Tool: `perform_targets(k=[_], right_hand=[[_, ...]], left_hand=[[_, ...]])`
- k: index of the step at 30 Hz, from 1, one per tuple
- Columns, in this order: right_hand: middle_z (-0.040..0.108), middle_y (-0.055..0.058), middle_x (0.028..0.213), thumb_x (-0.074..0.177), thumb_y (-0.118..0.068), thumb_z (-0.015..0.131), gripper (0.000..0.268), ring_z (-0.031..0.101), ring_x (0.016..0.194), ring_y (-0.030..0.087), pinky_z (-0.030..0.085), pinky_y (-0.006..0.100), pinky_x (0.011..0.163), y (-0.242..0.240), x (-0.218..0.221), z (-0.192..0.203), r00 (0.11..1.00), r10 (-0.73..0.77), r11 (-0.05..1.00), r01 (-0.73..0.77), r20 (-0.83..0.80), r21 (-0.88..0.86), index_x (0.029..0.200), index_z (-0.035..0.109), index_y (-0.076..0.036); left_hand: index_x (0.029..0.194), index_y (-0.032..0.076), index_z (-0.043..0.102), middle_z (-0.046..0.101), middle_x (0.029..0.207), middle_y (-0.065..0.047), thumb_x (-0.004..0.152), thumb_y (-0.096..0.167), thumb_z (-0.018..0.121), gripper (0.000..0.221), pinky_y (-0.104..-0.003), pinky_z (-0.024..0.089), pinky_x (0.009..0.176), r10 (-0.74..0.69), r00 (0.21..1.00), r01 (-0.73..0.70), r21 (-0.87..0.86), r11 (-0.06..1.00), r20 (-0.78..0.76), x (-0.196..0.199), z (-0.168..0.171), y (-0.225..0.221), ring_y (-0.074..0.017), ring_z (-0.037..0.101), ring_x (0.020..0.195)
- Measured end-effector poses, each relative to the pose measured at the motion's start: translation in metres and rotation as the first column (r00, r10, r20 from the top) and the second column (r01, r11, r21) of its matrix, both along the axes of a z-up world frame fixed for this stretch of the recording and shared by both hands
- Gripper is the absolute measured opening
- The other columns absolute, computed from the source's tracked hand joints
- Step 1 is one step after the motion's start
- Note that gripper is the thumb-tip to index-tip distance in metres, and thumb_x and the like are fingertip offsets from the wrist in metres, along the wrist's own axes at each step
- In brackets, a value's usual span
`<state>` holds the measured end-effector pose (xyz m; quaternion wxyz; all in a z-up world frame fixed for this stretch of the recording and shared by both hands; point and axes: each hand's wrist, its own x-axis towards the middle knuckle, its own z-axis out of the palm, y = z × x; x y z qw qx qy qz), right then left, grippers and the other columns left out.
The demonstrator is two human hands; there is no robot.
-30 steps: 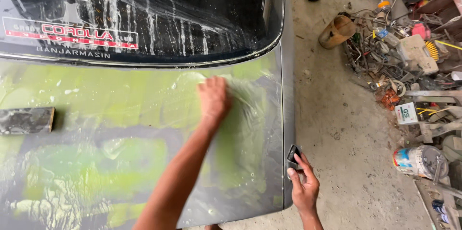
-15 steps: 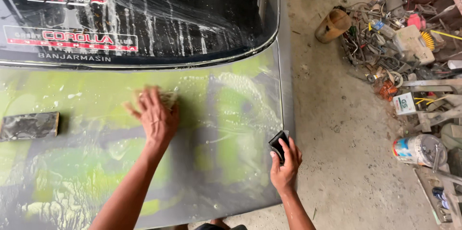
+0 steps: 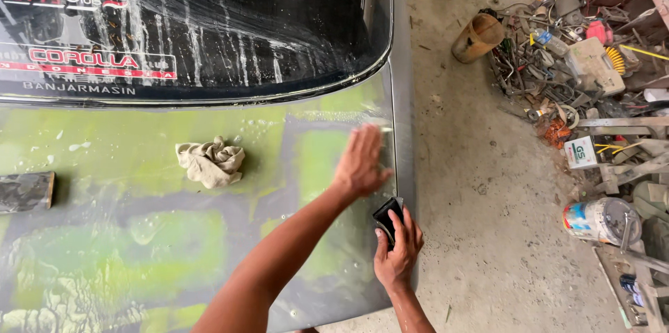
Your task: The person scrubs the hood of a car using a black sponge and a cloth. They repeatedly rub the surface to remove a greenish substance, occasionally switching between the sponge and the cloth to wipe the area.
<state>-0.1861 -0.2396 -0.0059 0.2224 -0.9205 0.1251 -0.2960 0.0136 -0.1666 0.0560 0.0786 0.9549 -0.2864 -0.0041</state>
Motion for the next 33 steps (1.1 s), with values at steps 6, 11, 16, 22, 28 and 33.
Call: perform_targets(k=[6, 11, 16, 22, 28, 33], right_hand=[[0.051, 0.014, 0.145, 0.094, -0.030, 0.058, 0.039, 0.051, 0.123, 0.037, 0.039, 0.048, 0.103, 0.000, 0.001, 0.000, 1.000, -0.015, 1.000, 0.015, 0.001, 0.015, 0.129, 0.059, -0.013], [0.053, 0.015, 0.143, 0.093, -0.030, 0.060, 0.039, 0.052, 0.122, 0.036, 0.039, 0.047, 0.103, -0.002, 0.002, -0.003, 1.000, -0.006, 1.000, 0.006, 0.004, 0.011, 0.129, 0.060, -0.013], [0.053, 0.015, 0.143, 0.094, -0.031, 0.059, 0.039, 0.053, 0.123, 0.036, 0.039, 0.047, 0.103, -0.001, 0.002, -0.003, 1.000, -0.011, 1.000, 0.011, 0.008, -0.005, 0.129, 0.060, -0.013], [0.053, 0.015, 0.143, 0.093, -0.030, 0.060, 0.039, 0.052, 0.122, 0.036, 0.039, 0.047, 0.102, -0.002, 0.002, -0.003, 1.000, -0.005, 1.000, 0.005, 0.013, 0.000, 0.129, 0.060, -0.013], [0.054, 0.015, 0.143, 0.093, -0.031, 0.061, 0.040, 0.053, 0.122, 0.036, 0.039, 0.046, 0.101, -0.001, 0.000, -0.002, 1.000, -0.004, 1.000, 0.004, 0.008, 0.005, 0.129, 0.060, -0.014], [0.054, 0.014, 0.143, 0.093, -0.032, 0.061, 0.040, 0.053, 0.123, 0.035, 0.039, 0.046, 0.098, -0.001, 0.000, -0.002, 1.000, -0.025, 1.000, 0.025, 0.001, 0.011, 0.129, 0.060, -0.016]], left_hand=[[0.154, 0.006, 0.002, -0.001, 0.162, -0.018, 0.091, 0.071, 0.011, 0.091, -0.047, -0.003, 0.120, -0.297, 0.949, 0.310, 0.143, 0.940, -0.108, -0.001, -0.020, 0.003, -0.0331, -0.001, 0.150], [0.152, -0.003, 0.005, 0.003, 0.160, -0.022, 0.093, 0.075, 0.009, 0.097, -0.044, 0.000, 0.121, 0.018, 0.992, -0.019, 0.002, 1.000, 0.127, 0.014, -0.052, 0.048, -0.0334, 0.001, 0.150], [0.152, -0.005, 0.015, 0.012, 0.161, -0.023, 0.094, 0.070, 0.021, 0.095, -0.044, 0.005, 0.123, 0.037, 0.980, -0.024, -0.072, 0.997, 0.193, 0.007, -0.059, 0.059, -0.0340, 0.008, 0.151], [0.152, -0.006, 0.013, 0.012, 0.161, -0.023, 0.096, 0.067, 0.022, 0.093, -0.044, 0.005, 0.124, 0.018, 0.977, 0.001, -0.092, 0.996, 0.210, -0.018, -0.057, 0.077, -0.0345, 0.007, 0.151], [0.153, -0.004, 0.010, 0.009, 0.161, -0.022, 0.096, 0.069, 0.021, 0.094, -0.043, 0.004, 0.124, 0.008, 0.965, 0.008, -0.057, 0.998, 0.262, -0.070, -0.049, 0.100, -0.0337, 0.006, 0.151], [0.152, -0.005, 0.012, 0.011, 0.160, -0.023, 0.095, 0.070, 0.023, 0.095, -0.043, 0.005, 0.124, -0.007, 0.966, 0.021, -0.052, 0.998, 0.259, -0.065, -0.051, 0.095, -0.0341, 0.007, 0.151]])
